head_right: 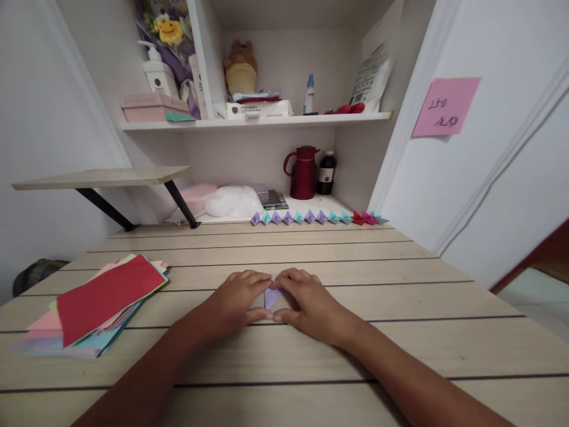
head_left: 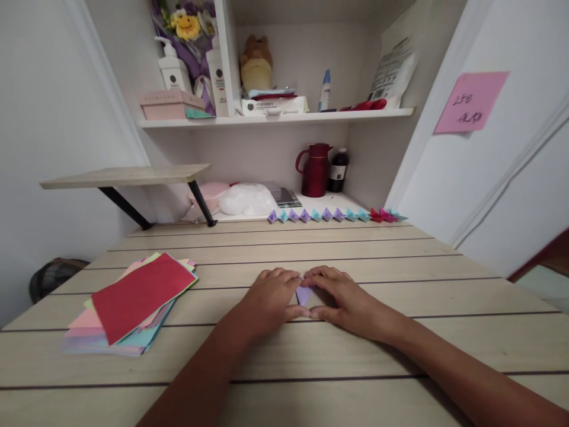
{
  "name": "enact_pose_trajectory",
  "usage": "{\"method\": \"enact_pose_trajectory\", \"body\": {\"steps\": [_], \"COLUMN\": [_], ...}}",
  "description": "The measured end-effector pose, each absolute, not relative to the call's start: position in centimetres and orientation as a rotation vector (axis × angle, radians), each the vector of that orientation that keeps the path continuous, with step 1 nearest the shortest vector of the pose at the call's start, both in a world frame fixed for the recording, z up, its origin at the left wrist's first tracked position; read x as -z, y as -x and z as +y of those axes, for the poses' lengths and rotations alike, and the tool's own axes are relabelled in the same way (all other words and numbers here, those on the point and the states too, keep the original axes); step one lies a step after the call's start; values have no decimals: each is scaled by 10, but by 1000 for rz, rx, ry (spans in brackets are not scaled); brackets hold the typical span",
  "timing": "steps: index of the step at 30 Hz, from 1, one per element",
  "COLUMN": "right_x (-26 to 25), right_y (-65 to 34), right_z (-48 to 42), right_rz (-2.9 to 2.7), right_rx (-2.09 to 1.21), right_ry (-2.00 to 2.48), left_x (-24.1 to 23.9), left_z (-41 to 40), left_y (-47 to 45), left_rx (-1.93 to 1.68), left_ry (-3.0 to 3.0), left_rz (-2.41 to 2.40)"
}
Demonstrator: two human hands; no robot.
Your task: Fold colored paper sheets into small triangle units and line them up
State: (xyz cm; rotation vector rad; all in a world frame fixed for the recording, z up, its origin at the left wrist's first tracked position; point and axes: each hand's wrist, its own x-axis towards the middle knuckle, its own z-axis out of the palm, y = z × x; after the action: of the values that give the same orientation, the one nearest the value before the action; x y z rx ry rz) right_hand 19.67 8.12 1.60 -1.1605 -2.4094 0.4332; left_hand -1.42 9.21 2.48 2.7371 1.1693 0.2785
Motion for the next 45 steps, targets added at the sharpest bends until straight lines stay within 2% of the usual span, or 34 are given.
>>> {"method": "enact_pose_trajectory", "body": {"steps": [6, 10, 12, 17, 21, 25, 36, 45], "right_x": [-13, -14, -15, -15, -17, -20, -27, -12], "right_y": [-185, -179, -180, -189, -192, -195, -220, -217], "right_z": [79, 78, 81, 92, 91, 87, 89, 95], "right_rz": [-2450, -2453, -2356, -1912, -1820, -1902, -1967, -1572], "right_rx": [-91, -36, -130, -602, -814, -904, -879, -1246], "right_ry": [1178, 1156, 1184, 1204, 1148, 1098, 1146, 1080], "left_x": [-17, -17, -15, -8, -7, -6, -11, -15], "left_z": [97, 94, 94, 98, 96, 94, 88, 83], "left_y": [17, 17, 16, 3, -8, -8, -2, -11], "left_rx": [-353, -409, -456, -766, -904, -879, -671, -748], "left_ry": [-2739, -2691, -2650, -2328, -2128, -2307, -2560, -2824], "left_rz": [1213, 1233, 1218, 1248, 1099, 1101, 1120, 1002]}}
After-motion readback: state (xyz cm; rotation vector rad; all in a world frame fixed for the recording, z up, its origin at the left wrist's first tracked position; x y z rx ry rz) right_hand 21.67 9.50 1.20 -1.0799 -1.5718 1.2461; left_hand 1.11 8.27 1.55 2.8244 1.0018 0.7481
